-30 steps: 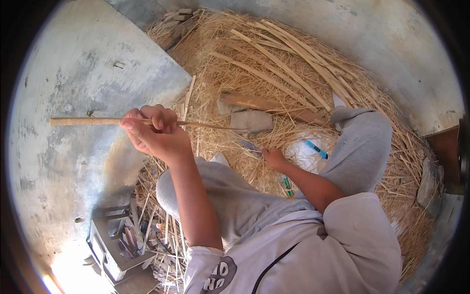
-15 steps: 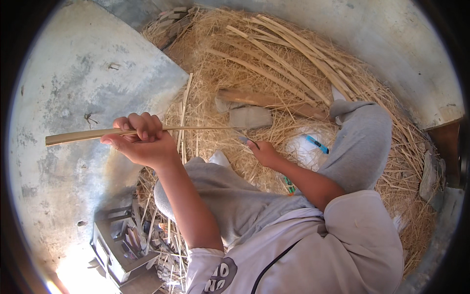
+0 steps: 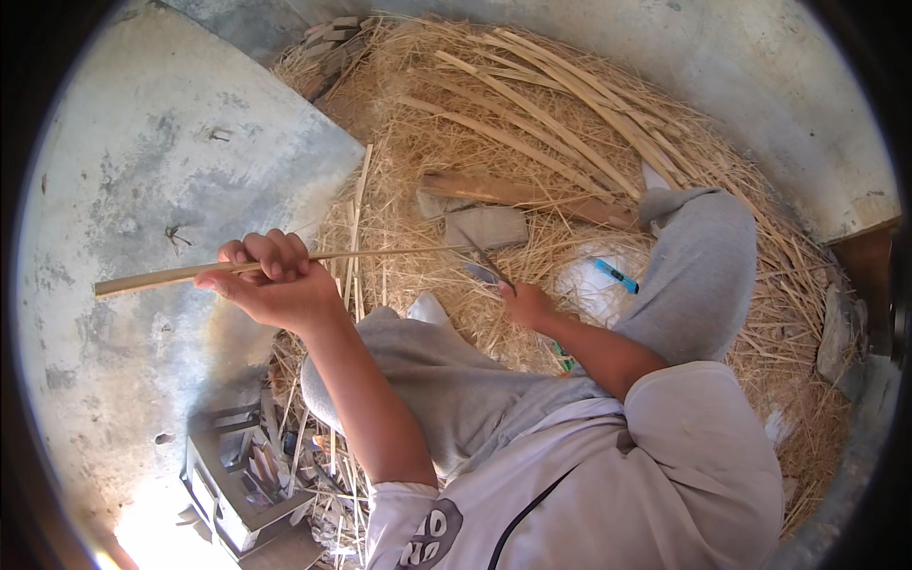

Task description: The person sits on a straw-covered floor and uses a knife to split a long bamboo stalk into thin strips. They hold the bamboo with one hand and use the knife to carefully split the material lengthwise, occasionally switching to a blue utility knife to refine the edges.

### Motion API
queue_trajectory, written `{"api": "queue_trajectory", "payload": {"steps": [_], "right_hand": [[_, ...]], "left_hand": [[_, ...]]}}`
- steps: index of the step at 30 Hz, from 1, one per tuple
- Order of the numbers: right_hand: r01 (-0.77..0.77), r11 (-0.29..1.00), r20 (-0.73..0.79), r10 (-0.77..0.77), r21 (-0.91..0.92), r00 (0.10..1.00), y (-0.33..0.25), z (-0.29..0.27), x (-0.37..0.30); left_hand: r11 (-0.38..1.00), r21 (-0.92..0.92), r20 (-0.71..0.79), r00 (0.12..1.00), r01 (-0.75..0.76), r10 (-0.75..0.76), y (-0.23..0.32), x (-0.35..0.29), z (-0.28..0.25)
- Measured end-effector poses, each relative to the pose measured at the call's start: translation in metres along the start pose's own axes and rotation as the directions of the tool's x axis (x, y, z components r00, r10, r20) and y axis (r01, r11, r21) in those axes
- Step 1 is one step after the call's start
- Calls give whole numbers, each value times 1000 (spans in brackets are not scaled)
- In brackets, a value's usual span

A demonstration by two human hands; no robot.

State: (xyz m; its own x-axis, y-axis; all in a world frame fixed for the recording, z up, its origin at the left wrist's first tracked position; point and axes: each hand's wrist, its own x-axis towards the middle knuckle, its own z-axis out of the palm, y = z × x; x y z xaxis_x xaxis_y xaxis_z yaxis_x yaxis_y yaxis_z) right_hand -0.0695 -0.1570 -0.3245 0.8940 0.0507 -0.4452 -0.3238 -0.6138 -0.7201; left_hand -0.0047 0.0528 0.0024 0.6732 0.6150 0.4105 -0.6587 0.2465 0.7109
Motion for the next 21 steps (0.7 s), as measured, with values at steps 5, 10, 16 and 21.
{"api": "queue_trajectory", "payload": {"steps": [5,10,16,21], "right_hand": [[-129,970,-39,124,-204,992,31,-12,10],[-197,907,-113,166,-372,980,91,-13,27],[-632,774,-398,569,-36,720,96,-74,51],[-464,593,-389,259,-658,884,156,-81,46]], "left_hand": [[999,-46,54,999,12,-10,5,-9,-1],[995,93,90,996,-22,13,20,-15,5],[998,-34,39,997,-60,61,39,-8,-1],[992,-125,-15,1000,-19,18,41,2,-9]]}}
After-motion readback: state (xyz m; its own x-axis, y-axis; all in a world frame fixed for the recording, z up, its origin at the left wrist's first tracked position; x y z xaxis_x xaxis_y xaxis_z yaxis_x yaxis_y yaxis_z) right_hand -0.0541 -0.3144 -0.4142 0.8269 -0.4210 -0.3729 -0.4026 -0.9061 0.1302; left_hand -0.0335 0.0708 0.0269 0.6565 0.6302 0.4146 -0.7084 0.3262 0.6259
